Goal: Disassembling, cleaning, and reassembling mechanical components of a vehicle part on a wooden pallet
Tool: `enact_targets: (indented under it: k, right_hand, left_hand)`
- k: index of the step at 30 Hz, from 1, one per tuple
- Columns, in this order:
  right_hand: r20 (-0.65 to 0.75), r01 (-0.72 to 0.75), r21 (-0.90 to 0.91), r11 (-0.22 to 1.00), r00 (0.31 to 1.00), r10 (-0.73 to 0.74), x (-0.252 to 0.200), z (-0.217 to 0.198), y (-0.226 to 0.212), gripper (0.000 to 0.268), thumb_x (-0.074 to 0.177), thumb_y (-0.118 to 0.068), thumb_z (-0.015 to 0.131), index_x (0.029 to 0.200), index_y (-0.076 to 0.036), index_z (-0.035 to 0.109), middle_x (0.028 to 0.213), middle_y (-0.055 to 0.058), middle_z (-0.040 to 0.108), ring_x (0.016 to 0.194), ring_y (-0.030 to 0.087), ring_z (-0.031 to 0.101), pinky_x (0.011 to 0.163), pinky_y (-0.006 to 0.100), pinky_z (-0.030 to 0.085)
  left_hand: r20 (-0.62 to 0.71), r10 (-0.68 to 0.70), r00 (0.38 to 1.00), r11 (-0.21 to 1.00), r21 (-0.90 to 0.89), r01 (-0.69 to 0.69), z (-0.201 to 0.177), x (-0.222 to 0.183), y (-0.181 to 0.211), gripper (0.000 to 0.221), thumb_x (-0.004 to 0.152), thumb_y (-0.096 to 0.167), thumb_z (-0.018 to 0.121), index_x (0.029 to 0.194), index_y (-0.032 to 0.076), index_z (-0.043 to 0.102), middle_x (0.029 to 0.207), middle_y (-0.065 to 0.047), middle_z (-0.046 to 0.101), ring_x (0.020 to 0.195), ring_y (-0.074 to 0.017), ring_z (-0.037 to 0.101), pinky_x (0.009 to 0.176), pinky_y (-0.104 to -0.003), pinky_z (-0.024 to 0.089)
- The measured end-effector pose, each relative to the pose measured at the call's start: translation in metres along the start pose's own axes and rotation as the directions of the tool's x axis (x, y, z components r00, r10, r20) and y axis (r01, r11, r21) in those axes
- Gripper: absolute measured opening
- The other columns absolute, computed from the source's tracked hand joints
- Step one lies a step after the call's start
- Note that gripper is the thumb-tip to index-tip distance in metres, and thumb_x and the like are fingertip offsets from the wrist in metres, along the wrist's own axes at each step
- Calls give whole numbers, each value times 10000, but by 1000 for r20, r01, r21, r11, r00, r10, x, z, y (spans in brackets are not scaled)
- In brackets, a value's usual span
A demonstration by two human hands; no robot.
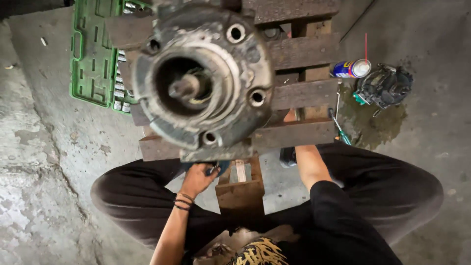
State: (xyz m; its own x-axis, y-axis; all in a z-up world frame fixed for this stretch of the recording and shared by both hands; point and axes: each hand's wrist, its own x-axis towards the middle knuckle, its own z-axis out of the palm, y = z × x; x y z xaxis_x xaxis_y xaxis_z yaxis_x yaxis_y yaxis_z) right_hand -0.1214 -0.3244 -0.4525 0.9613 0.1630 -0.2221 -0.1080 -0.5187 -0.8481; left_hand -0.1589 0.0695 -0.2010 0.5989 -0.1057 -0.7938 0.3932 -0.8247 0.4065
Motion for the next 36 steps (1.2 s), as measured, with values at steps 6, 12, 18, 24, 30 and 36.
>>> enact_targets:
  k: [6, 12, 18, 24, 30, 36]
  right_hand:
    - [124, -119, 6, 993, 985, 117, 25, -29, -43, 275, 1079, -201, 461, 814, -197, 389, 692, -85, 345, 520, 45, 315, 519, 269, 338]
    - [256, -217, 3, 976, 944, 209, 63, -78, -94, 241, 1070, -224, 469, 832, -196, 436, 679, -92, 343, 506, 39, 314, 500, 260, 341]
    - [365, -350, -42, 936, 867, 341, 33, -142, -115, 216, 1060, -247, 477, 850, -195, 482, 665, -99, 340, 491, 32, 313, 482, 252, 344]
    - [473, -477, -105, 873, 748, 465, -39, -159, -120, 202, 1051, -269, 485, 869, -194, 529, 651, -106, 338, 477, 25, 312, 463, 244, 348]
    - [541, -579, -194, 792, 610, 579, -27, -154, -164, 201, 1042, -292, 493, 887, -193, 575, 637, -113, 336, 462, 18, 310, 444, 235, 351]
    - [589, -651, -292, 700, 454, 668, 41, -107, -131, 214, 1033, -315, 501, 906, -191, 622, 624, -120, 334, 448, 11, 309, 425, 227, 354]
  left_hand:
    - [111, -100, 989, 982, 173, 80, 18, 10, -2, 560, 849, 633, 601, 922, 120, 812, 955, -173, 778, 1013, -393, 729, 921, -498, 577]
    - [143, -94, 985, 985, 160, 70, 10, 4, 17, 642, 884, 598, 581, 882, -7, 796, 959, -262, 754, 1042, -470, 697, 946, -588, 533]
    - [-84, 622, 778, 686, 537, -491, 69, 21, -39, 498, 1000, 454, 478, 1245, 87, 706, 1275, -157, 697, 1286, -289, 594, 1208, -507, 336]
    - [-146, 393, 908, 888, 316, -334, 70, 18, -37, 611, 947, 589, 548, 1324, 120, 656, 1394, -150, 623, 1305, -340, 552, 1129, -491, 368]
    - [113, -73, 991, 990, 131, 58, 41, 23, -2, 466, 844, 656, 645, 819, 208, 772, 812, -106, 757, 927, -353, 737, 800, -456, 584]
    - [121, -66, 990, 991, 123, 51, 52, 28, -15, 498, 841, 702, 626, 895, 236, 793, 824, -144, 754, 921, -366, 738, 782, -464, 588]
